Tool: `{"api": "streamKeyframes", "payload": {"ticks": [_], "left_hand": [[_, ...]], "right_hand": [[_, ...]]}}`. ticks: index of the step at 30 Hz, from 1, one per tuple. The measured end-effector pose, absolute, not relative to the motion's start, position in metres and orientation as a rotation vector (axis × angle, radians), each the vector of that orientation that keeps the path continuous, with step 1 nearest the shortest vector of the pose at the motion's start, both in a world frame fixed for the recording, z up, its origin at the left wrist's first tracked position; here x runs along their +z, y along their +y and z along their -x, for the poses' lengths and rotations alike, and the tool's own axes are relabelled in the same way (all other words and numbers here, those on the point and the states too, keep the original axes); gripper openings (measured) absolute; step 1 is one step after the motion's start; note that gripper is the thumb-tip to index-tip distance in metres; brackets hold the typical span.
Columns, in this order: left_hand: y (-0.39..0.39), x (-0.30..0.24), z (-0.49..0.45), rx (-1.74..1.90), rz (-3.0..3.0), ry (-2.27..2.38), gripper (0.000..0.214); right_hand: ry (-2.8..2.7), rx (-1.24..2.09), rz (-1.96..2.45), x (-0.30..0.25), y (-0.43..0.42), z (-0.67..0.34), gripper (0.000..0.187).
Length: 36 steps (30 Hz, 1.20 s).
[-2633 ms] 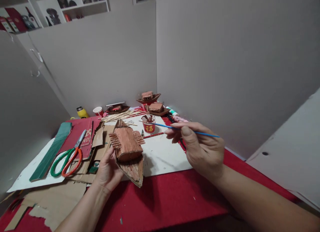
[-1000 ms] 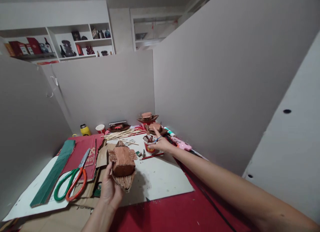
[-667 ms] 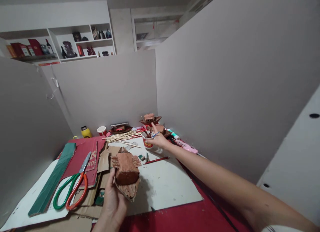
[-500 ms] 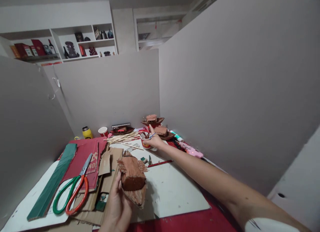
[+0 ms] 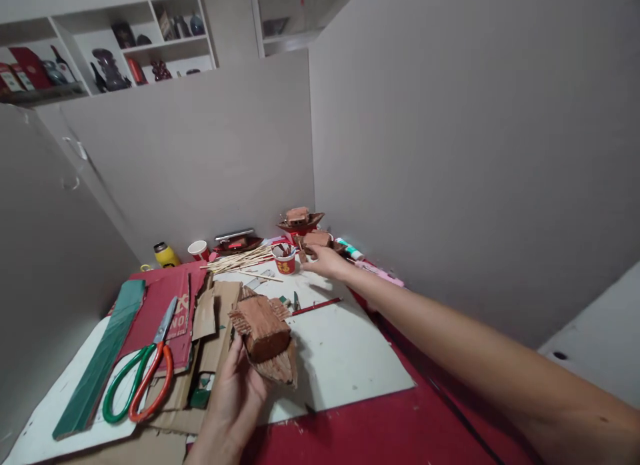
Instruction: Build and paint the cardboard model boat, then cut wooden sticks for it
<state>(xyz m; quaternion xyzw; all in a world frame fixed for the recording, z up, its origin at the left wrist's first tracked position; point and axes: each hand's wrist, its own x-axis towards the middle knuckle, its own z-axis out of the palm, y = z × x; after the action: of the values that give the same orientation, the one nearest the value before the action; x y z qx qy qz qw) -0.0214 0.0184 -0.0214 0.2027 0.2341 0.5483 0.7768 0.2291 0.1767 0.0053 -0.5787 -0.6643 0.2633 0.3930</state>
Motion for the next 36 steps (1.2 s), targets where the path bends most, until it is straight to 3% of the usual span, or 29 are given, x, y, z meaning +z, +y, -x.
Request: {"api": "streamKeyframes", "payload": {"ticks": [7,14,25,36], "left_hand": [[0.019,-0.018,0.019,1.137,-0.483,0.627,0.039],[0.016,-0.022,0.014,1.105,-0.58,0.705,0.036],[0.018,-0.007,0.031,1.282,-0.605,0.901,0.037],[0.012,0.001,0.033,1.396,-0.822,0.979,0.033]], "right_hand": [[-1.602,1.307,1.414,0.019,0.067,-0.219,0.022],[-1.37,1.793,1.212,0.004,0.006,-0.182,0.038],[-1.336,1.621,1.242,0.001,0.026,-0.216,0.051],[-1.531,1.525,1.245,0.009,0.029,-0.25,0.044]]}}
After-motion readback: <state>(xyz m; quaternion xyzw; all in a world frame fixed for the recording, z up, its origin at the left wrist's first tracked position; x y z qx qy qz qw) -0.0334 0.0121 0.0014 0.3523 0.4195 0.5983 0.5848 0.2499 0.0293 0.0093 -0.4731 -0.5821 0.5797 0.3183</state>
